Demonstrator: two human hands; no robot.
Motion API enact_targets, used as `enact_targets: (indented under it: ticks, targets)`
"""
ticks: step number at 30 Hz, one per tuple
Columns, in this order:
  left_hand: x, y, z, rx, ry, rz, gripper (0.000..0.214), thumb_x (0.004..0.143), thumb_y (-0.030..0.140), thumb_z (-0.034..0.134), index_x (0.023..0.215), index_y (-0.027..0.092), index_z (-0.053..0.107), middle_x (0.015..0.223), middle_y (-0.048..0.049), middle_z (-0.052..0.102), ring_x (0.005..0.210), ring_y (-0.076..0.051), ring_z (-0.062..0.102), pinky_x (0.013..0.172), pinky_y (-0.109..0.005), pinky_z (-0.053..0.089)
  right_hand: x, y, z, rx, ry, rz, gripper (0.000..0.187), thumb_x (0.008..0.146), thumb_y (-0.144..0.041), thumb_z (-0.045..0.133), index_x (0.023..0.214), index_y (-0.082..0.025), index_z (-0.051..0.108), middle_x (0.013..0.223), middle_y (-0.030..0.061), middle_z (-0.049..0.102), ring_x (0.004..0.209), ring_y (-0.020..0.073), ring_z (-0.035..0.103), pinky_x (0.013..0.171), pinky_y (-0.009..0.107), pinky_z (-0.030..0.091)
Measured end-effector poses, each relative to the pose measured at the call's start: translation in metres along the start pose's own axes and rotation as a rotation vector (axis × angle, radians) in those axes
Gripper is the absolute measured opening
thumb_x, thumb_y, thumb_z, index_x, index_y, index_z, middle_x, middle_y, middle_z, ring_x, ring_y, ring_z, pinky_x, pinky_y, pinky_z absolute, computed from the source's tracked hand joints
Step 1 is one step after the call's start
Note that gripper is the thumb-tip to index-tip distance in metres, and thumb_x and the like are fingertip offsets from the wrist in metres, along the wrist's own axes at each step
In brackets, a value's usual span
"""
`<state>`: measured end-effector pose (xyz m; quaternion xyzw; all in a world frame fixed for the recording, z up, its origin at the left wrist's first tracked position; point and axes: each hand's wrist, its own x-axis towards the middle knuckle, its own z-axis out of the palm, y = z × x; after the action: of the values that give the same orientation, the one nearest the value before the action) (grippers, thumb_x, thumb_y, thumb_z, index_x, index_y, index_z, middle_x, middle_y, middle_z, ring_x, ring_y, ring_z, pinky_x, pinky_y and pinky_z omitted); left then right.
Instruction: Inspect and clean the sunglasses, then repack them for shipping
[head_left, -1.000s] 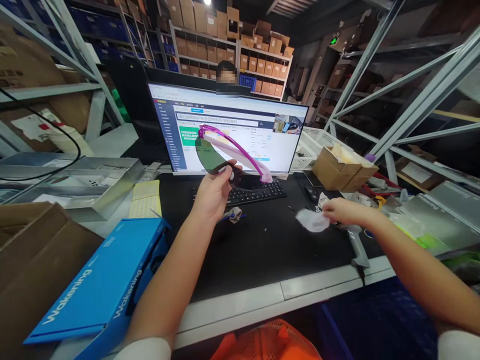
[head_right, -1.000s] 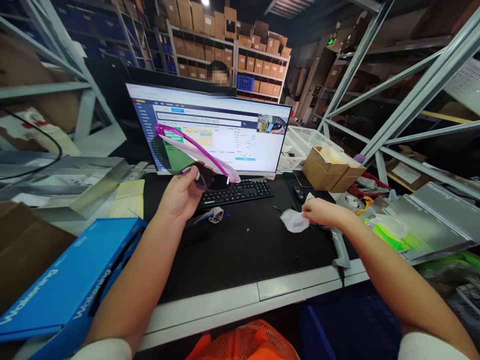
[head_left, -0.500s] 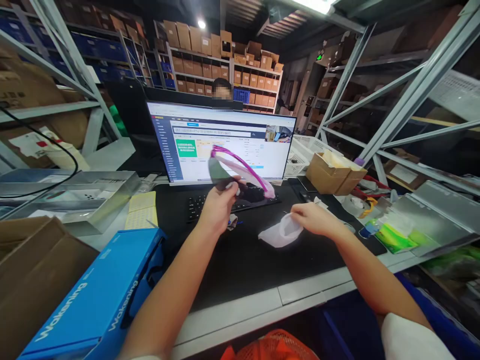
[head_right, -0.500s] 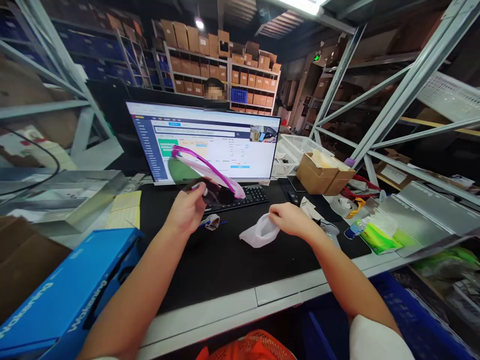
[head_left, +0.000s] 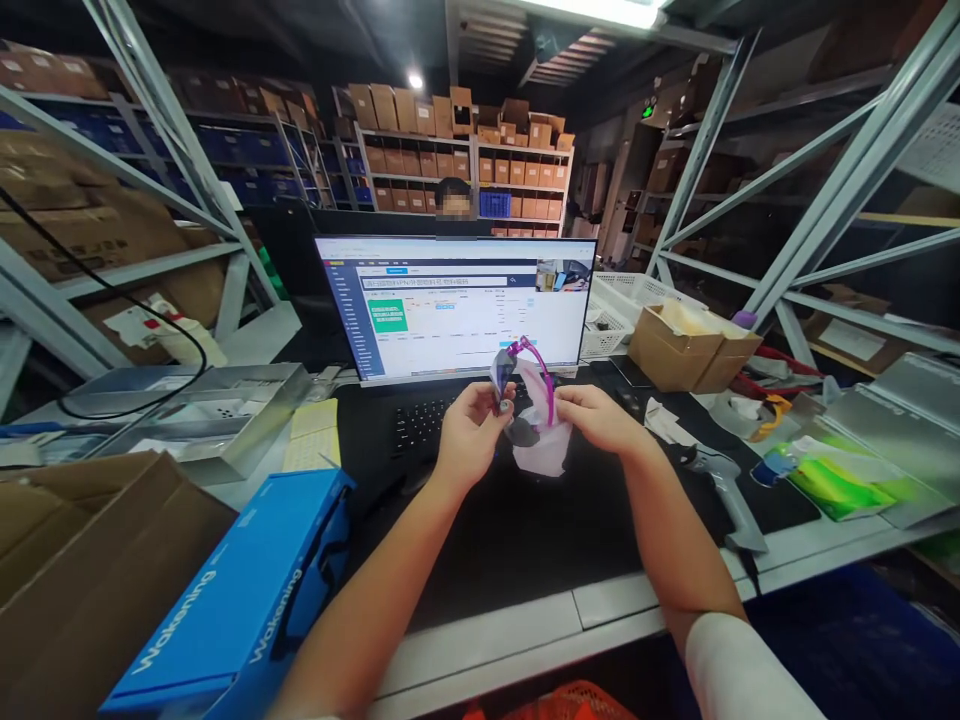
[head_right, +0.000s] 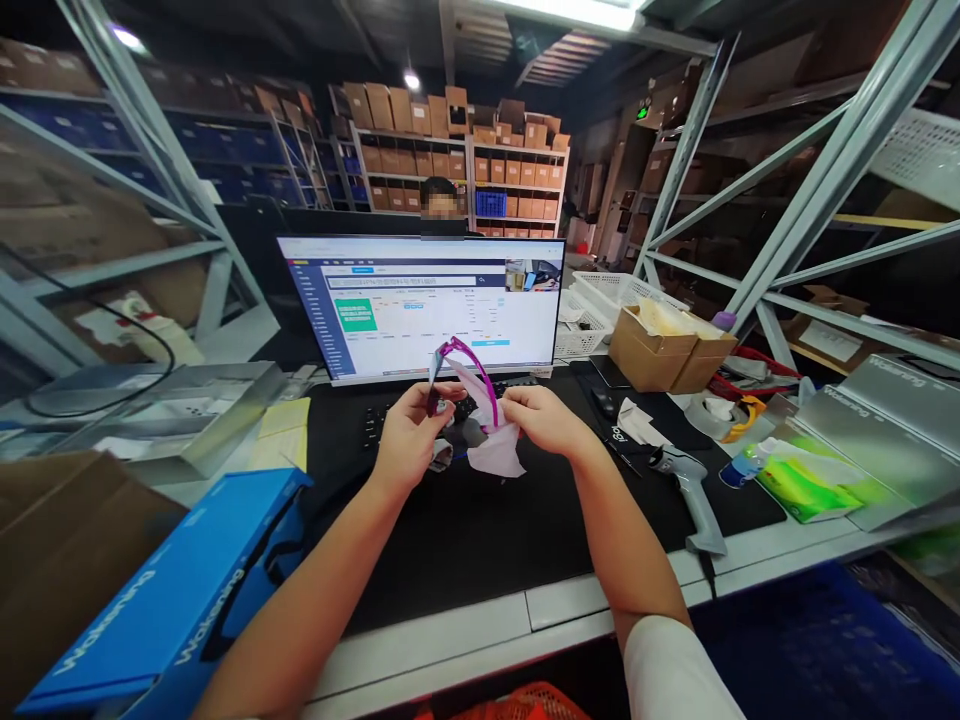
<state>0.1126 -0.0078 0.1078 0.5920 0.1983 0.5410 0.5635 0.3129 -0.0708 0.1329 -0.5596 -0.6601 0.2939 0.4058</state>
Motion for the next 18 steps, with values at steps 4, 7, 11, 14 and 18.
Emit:
enact_targets:
  ticks: [4, 7, 11, 14, 18]
  targets:
    - [0.002, -0.012, 0.004, 0.009, -0.082, -0.073, 0.029, 0.073, 0.032, 0.083, 0.093, 0.019, 0.068, 0.096, -0.0060, 0.073, 0.096, -0.022, 0.068, 0.089, -0.033, 0.050, 0.007, 0.008, 0.011, 0.121, 0.057, -0.036, 0.027, 0.089, -0.036, 0.049, 0.069, -0.019, 0.057, 0.062, -0.0022, 0.053, 0.058, 0.0139, 0.049, 0.057, 0.027, 0.036]
    - [0.003, -0.022, 0.009, -0.105, -0.103, -0.121, 0.032, 0.072, 0.034, 0.084, 0.095, 0.020, 0.068, 0.098, -0.0045, 0.072, 0.095, -0.021, 0.068, 0.088, -0.031, 0.050, 0.013, 0.013, 0.016, 0.234, 0.106, -0.054, 0.030, 0.088, -0.039, 0.051, 0.065, -0.020, 0.053, 0.060, -0.0019, 0.051, 0.058, 0.0139, 0.047, 0.057, 0.027, 0.036]
    - [0.004, -0.030, 0.016, -0.319, 0.029, -0.167, 0.035, 0.067, 0.034, 0.087, 0.091, 0.021, 0.064, 0.097, -0.0009, 0.071, 0.089, -0.018, 0.070, 0.089, -0.032, 0.051, 0.017, 0.016, 0.015, 0.319, 0.143, -0.048, 0.036, 0.088, -0.048, 0.056, 0.064, -0.021, 0.051, 0.059, -0.0024, 0.049, 0.057, 0.0138, 0.046, 0.057, 0.028, 0.036]
    - [0.007, -0.031, 0.017, -0.332, 0.151, -0.138, 0.038, 0.064, 0.032, 0.088, 0.091, 0.022, 0.063, 0.101, -0.0009, 0.071, 0.085, -0.017, 0.071, 0.086, -0.032, 0.053, 0.016, 0.017, 0.016, 0.264, 0.204, -0.082, 0.034, 0.092, -0.050, 0.053, 0.076, -0.020, 0.056, 0.067, -0.0014, 0.054, 0.064, 0.0154, 0.052, 0.063, 0.028, 0.040]
    - [0.011, -0.034, 0.014, -0.307, 0.307, 0.034, 0.041, 0.063, 0.034, 0.091, 0.091, 0.021, 0.064, 0.104, -0.0027, 0.072, 0.092, -0.018, 0.072, 0.088, -0.031, 0.053, 0.010, 0.014, 0.026, -0.062, 0.610, -0.216, 0.027, 0.092, -0.047, 0.056, 0.086, -0.020, 0.058, 0.084, 0.0016, 0.060, 0.080, 0.0180, 0.055, 0.074, 0.030, 0.041]
